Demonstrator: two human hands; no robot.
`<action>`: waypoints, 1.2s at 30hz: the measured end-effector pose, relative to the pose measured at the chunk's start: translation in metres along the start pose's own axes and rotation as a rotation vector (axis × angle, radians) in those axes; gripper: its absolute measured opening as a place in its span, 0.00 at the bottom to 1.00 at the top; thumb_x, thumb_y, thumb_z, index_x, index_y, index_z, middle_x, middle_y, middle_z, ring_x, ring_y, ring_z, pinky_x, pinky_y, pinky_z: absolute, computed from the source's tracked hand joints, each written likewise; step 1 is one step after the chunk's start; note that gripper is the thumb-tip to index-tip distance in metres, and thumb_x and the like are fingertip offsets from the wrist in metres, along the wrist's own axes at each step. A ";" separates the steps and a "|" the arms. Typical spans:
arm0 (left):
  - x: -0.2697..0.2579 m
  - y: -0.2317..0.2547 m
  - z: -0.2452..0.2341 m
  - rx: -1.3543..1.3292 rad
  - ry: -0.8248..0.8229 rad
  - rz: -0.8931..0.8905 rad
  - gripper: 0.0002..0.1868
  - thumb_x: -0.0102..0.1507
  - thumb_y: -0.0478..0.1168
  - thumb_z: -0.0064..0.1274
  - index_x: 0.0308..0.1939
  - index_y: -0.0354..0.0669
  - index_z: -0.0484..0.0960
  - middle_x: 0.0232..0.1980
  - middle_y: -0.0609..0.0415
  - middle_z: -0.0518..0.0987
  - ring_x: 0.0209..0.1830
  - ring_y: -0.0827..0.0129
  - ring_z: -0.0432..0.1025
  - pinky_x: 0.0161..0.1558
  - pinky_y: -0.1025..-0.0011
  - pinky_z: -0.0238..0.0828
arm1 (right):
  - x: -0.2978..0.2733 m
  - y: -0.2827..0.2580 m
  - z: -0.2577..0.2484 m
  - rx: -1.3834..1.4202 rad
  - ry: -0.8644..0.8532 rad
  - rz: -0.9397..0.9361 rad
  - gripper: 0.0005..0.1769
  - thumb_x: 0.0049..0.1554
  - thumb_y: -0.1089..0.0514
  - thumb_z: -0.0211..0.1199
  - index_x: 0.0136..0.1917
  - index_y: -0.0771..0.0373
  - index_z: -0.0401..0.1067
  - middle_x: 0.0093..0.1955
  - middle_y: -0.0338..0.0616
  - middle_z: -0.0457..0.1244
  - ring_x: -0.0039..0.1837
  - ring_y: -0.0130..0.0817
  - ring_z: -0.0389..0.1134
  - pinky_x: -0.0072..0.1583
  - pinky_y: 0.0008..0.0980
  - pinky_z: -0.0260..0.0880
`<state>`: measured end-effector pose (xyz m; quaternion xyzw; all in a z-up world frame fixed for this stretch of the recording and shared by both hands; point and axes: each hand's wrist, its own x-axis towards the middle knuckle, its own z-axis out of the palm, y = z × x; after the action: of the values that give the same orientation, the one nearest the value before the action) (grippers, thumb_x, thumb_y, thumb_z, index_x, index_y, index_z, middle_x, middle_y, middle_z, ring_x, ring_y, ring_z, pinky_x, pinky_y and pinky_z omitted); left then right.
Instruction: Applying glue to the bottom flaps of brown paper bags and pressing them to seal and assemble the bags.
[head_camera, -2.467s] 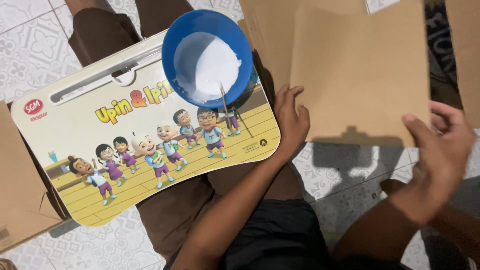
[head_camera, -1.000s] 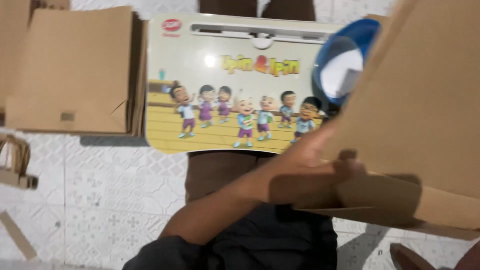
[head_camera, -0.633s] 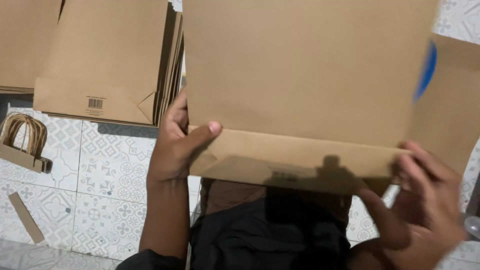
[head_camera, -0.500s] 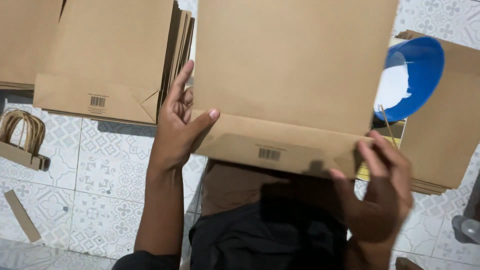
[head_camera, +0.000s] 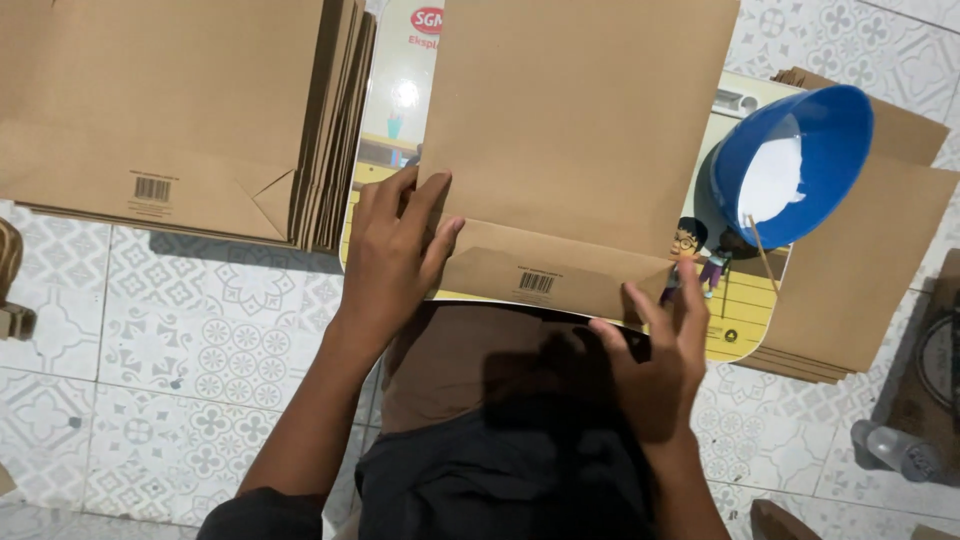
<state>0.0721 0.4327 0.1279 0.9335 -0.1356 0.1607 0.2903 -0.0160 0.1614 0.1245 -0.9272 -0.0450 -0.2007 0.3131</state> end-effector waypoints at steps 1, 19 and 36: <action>0.001 0.000 0.002 -0.002 0.002 0.000 0.23 0.65 0.44 0.65 0.61 0.41 0.81 0.56 0.42 0.76 0.51 0.50 0.72 0.51 0.57 0.69 | -0.003 0.004 0.004 -0.003 0.001 -0.002 0.27 0.50 0.60 0.80 0.61 0.67 0.76 0.78 0.65 0.53 0.77 0.67 0.57 0.74 0.52 0.63; 0.013 -0.008 -0.043 -0.111 -0.438 0.199 0.39 0.51 0.52 0.70 0.65 0.47 0.80 0.68 0.44 0.77 0.73 0.46 0.64 0.73 0.45 0.51 | -0.021 0.019 0.018 -0.150 0.098 -0.246 0.08 0.59 0.60 0.72 0.40 0.54 0.74 0.48 0.34 0.60 0.54 0.42 0.74 0.69 0.49 0.74; 0.031 0.003 0.007 0.195 0.056 0.146 0.15 0.70 0.49 0.54 0.54 0.43 0.80 0.39 0.55 0.78 0.40 0.59 0.75 0.41 0.62 0.70 | 0.006 0.015 -0.002 0.068 -0.240 -0.023 0.17 0.55 0.49 0.72 0.56 0.54 0.79 0.56 0.40 0.68 0.61 0.50 0.72 0.65 0.49 0.70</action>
<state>0.1005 0.4217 0.1359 0.9401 -0.1786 0.2198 0.1896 -0.0080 0.1481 0.1197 -0.9328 -0.0998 -0.0901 0.3345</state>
